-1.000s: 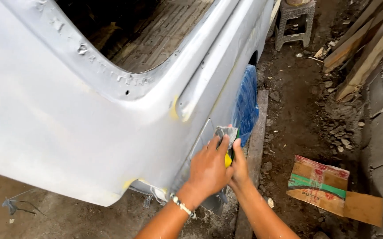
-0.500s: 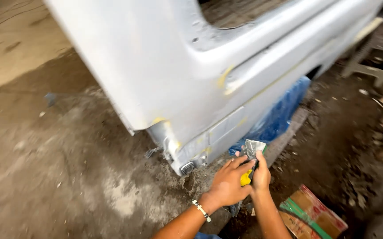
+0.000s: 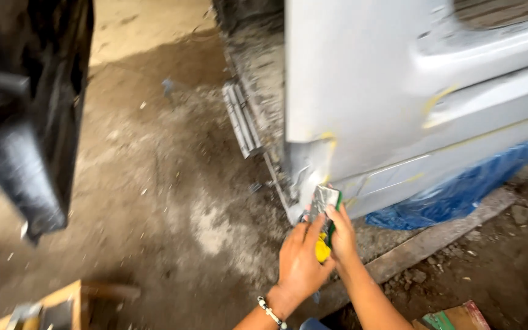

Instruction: Sanding and wiping a vehicle's white body panel with a sanding block and a yellow cloth.

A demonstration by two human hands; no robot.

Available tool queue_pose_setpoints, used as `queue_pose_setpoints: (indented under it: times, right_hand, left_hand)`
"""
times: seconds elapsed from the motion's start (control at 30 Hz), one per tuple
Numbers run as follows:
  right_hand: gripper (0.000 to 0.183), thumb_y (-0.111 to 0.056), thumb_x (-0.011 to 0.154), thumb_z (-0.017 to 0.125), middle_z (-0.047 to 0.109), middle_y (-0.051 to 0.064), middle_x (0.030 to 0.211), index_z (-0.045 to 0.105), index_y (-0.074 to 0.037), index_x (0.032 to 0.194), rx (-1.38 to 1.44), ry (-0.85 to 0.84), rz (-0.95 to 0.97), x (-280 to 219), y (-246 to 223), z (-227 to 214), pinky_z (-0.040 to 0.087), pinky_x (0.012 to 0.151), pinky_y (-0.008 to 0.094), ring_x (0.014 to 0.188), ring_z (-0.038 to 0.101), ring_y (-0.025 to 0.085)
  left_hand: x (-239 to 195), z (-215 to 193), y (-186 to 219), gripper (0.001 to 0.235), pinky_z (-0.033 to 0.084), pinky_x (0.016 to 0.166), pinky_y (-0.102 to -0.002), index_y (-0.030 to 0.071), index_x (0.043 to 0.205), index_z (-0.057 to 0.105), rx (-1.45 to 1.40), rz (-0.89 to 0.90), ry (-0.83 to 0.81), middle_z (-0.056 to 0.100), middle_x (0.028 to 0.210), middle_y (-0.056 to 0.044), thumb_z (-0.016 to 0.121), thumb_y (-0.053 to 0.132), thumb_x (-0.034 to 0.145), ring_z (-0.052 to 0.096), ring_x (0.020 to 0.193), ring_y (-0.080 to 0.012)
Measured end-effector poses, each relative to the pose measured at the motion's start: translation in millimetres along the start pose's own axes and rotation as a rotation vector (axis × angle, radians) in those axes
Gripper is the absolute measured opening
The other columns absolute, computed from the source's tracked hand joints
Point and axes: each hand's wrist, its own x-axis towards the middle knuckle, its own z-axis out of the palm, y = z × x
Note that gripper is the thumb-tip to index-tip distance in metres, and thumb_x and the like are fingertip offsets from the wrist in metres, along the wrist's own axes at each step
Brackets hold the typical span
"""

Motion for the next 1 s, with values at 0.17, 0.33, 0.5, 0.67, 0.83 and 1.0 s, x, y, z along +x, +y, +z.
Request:
queue_pose_setpoints:
  times: [0.17, 0.33, 0.5, 0.67, 0.83, 1.0]
  right_hand:
    - [0.058, -0.018, 0.103, 0.047, 0.061, 0.014, 0.133, 0.037, -0.011, 0.159, 0.015, -0.142, 0.149, -13.0, 54.2, 69.3, 0.056, 0.091, 0.042, 0.108, 0.066, 0.026]
    - [0.057, -0.026, 0.106, 0.044, 0.06, 0.014, 0.136, 0.037, -0.01, 0.159, -0.041, -0.2, 0.26, -31.8, 84.4, 110.1, 0.056, 0.091, 0.043, 0.11, 0.066, 0.027]
    - [0.061, -0.037, 0.109, 0.038, 0.058, 0.018, 0.141, 0.031, -0.006, 0.161, -0.029, -0.305, 0.197, -58.0, 73.8, 136.6, 0.057, 0.098, 0.044, 0.117, 0.065, 0.029]
    - [0.065, -0.041, 0.107, 0.038, 0.051, 0.019, 0.151, 0.028, -0.008, 0.162, -0.098, -0.328, 0.205, -85.3, 64.9, 127.5, 0.047, 0.108, 0.042, 0.13, 0.057, 0.028]
    - [0.075, -0.054, 0.106, 0.026, 0.041, 0.015, 0.16, 0.023, -0.007, 0.165, -0.112, -0.363, 0.227, -95.7, 29.6, 108.2, 0.035, 0.117, 0.04, 0.14, 0.046, 0.025]
    - [0.081, -0.052, 0.107, 0.038, 0.032, 0.017, 0.17, 0.014, -0.001, 0.166, -0.333, -0.441, -0.048, -89.4, -40.5, 65.8, 0.016, 0.127, 0.038, 0.157, 0.03, 0.023]
  left_hand:
    - [-50.6, -47.4, -27.0, 0.075, 0.05, 0.088, -0.047, 0.003, 0.139, 0.057, 0.117, -0.169, 0.123, 0.059, 0.113, -0.016, 0.08, 0.014, 0.069, 0.06, 0.106, -0.0374]
    - [-87.5, -91.3, -29.2, 0.07, 0.051, 0.087, -0.046, 0.004, 0.139, 0.058, 0.055, -0.32, 0.152, 0.059, 0.114, -0.015, 0.08, 0.014, 0.073, 0.061, 0.104, -0.0359]
    - [-113.2, -100.8, -53.0, 0.05, 0.052, 0.099, -0.042, 0.001, 0.128, 0.061, -0.196, -0.229, 0.384, 0.059, 0.126, -0.02, 0.084, 0.012, 0.084, 0.063, 0.116, -0.0322]
    - [-110.0, -103.4, -50.7, 0.071, 0.052, 0.098, -0.036, -0.001, 0.146, 0.045, -0.473, -0.335, 0.274, 0.064, 0.13, -0.016, 0.081, 0.013, 0.086, 0.064, 0.116, -0.0226]
    - [-99.0, -88.6, -35.8, 0.084, 0.055, 0.088, -0.03, 0.006, 0.154, 0.035, -0.685, -0.513, 0.091, 0.068, 0.119, -0.011, 0.077, 0.011, 0.082, 0.065, 0.101, -0.0144]
    - [-77.6, -26.7, -41.2, 0.067, 0.051, 0.098, -0.029, 0.0, 0.145, 0.047, -1.099, -0.398, -0.025, 0.065, 0.126, -0.008, 0.069, -0.003, 0.081, 0.062, 0.112, -0.0146]
